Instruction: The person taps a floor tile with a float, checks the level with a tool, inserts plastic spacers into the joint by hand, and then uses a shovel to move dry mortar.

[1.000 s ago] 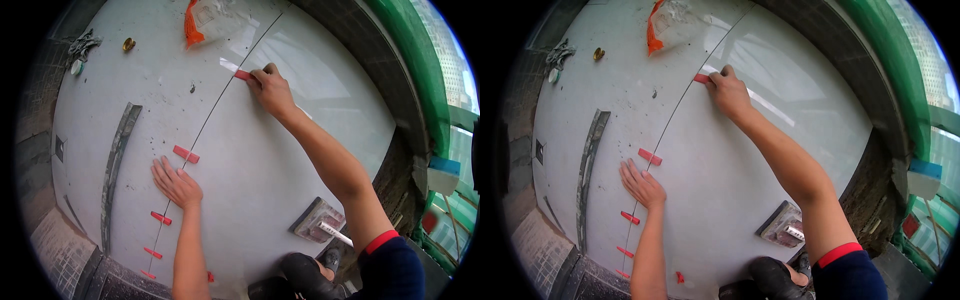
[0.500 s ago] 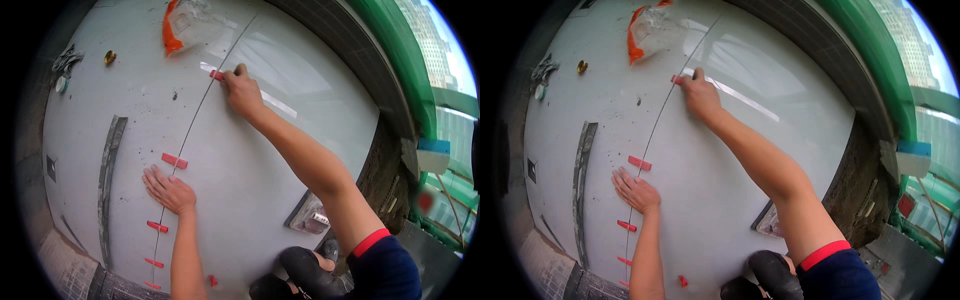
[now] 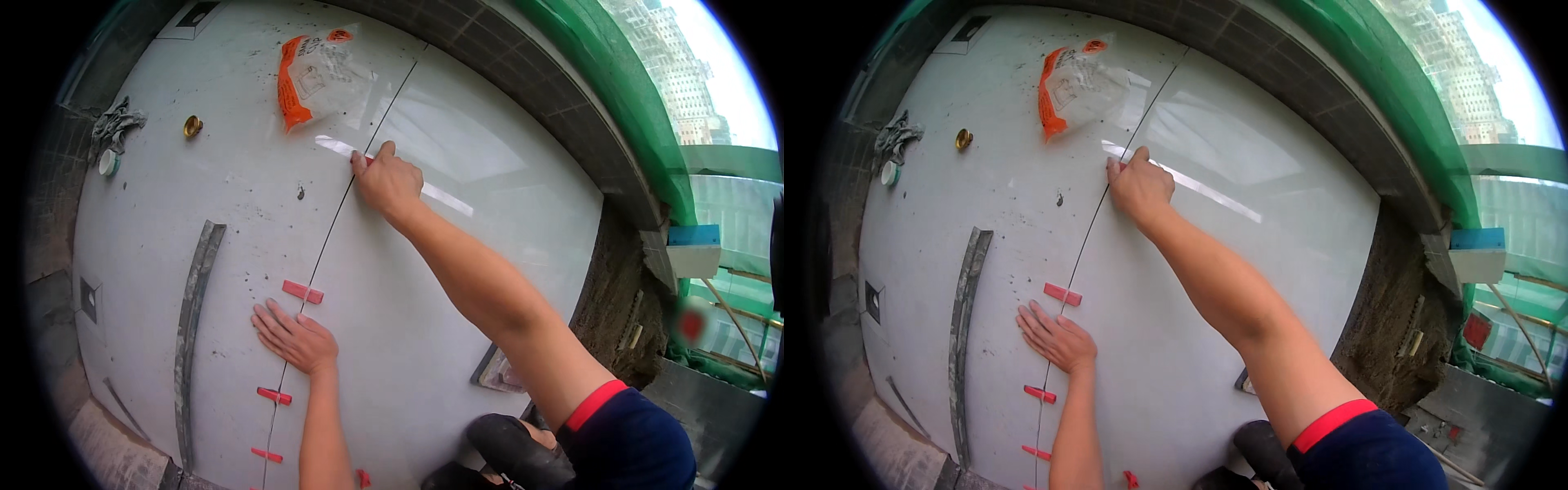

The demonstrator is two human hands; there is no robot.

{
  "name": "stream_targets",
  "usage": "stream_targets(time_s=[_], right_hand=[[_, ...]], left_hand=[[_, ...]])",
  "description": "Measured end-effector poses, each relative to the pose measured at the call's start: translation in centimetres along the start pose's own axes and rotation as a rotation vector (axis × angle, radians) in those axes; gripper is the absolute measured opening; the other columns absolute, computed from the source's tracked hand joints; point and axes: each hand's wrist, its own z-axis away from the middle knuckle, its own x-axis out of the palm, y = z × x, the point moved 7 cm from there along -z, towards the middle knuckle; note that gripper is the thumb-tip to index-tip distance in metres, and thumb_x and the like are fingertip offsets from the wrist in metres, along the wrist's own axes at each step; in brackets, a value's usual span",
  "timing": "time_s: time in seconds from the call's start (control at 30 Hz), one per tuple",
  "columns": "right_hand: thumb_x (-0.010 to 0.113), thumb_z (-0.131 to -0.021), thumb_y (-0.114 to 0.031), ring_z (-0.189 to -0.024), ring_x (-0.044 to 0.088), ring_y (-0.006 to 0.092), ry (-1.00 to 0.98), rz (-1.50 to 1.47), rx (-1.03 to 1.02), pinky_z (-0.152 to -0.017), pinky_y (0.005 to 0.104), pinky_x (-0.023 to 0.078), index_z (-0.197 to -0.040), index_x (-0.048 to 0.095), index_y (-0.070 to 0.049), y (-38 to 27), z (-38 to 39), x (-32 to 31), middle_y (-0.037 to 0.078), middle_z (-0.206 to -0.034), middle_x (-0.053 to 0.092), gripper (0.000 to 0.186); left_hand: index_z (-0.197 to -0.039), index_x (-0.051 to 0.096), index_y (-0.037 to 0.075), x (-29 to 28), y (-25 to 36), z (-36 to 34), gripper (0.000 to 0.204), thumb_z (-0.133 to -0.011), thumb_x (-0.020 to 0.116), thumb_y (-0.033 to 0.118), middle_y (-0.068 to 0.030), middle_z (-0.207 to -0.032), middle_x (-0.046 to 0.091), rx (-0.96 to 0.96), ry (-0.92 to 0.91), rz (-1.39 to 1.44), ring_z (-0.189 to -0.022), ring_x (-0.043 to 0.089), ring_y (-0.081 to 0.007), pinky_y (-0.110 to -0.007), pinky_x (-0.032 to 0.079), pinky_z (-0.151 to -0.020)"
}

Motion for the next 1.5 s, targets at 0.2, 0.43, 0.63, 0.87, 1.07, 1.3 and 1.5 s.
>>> stream_targets(time_s=[0.2,0.43,0.63,0.87,1.07,1.3,1.5], right_hand=[[0.039,-0.1,-0.039,-0.077,0.069,0.0418,0.12,0.091,-0.102,-0.073,0.0507,0.052,-0.107,0.049,0.0,-1.4,0.0,1.0,0.023,-0.08,0.07,0.042],[0.035,-0.102,-0.049,-0.084,0.068,0.0446,0.087,0.242,-0.282,-0.075,0.0562,0.052,-0.122,0.049,0.001,-0.1,-0.6,4.5,0.024,-0.095,0.07,0.056],[0.056,-0.095,-0.021,-0.101,0.063,0.0361,-0.411,-0.388,-0.507,-0.082,0.0447,0.053,-0.118,0.051,-0.007,2.3,17.7,5.1,0.02,-0.117,0.06,0.027],[0.059,-0.086,-0.021,-0.103,0.06,0.0299,-0.9,-0.523,-1.25,-0.088,0.0472,0.048,-0.112,0.064,-0.011,4.3,56.4,17.7,0.012,-0.111,0.06,0.028],[0.055,-0.089,-0.02,-0.098,0.063,0.0343,-0.992,-0.55,-1.106,-0.089,0.0471,0.049,-0.099,0.064,-0.002,3.7,62.7,24.5,0.018,-0.103,0.064,0.022],[0.054,-0.098,-0.014,-0.108,0.06,0.0315,-0.653,-0.931,-0.809,-0.092,0.0403,0.048,-0.126,0.06,-0.002,11.2,37.2,9.0,0.017,-0.128,0.06,0.031],[0.066,-0.092,-0.024,-0.089,0.06,0.0373,0.42,-0.17,-0.322,-0.076,0.0427,0.05,-0.111,0.068,-0.007,21.4,-0.4,-8.0,0.021,-0.104,0.059,0.025]], left_hand=[[-0.15,0.031,0.0,0.0,-0.2,0.1,0.059,-0.096,0.046,0.019,-0.0226,-0.156,0.028,-0.022,0.006,0.055,-0.146,0.025,-0.0404,-0.053,0.02,-0.118],[-0.145,0.038,0.001,0.6,-2.0,0.5,0.06,-0.091,0.056,0.017,-0.0233,-0.151,0.036,0.029,0.034,0.124,-0.144,0.028,-0.0416,-0.053,0.023,-0.117],[-0.142,0.042,-0.001,1.7,-1.5,-1.3,0.066,-0.092,0.057,0.04,-0.0242,-0.148,0.039,0.112,0.175,0.075,-0.141,0.031,-0.0408,-0.052,0.023,-0.117],[-0.144,0.037,-0.004,1.0,-1.1,-1.0,0.071,-0.092,0.056,0.041,-0.0234,-0.15,0.036,0.115,0.228,0.062,-0.142,0.029,-0.038,-0.047,0.019,-0.12],[-0.147,0.039,0.003,0.9,0.0,-1.0,0.072,-0.092,0.058,0.046,-0.0212,-0.153,0.037,0.12,0.185,0.179,-0.146,0.028,-0.0351,-0.05,0.019,-0.12],[-0.149,0.034,0.001,0.4,-0.3,1.8,0.068,-0.094,0.058,0.033,-0.0187,-0.156,0.032,0.076,0.069,0.055,-0.145,0.027,-0.037,-0.05,0.022,-0.119],[-0.151,0.031,0.001,-0.1,0.6,0.4,0.067,-0.095,0.053,0.032,-0.0195,-0.157,0.029,0.057,0.031,0.058,-0.146,0.026,-0.0389,-0.052,0.02,-0.119]])
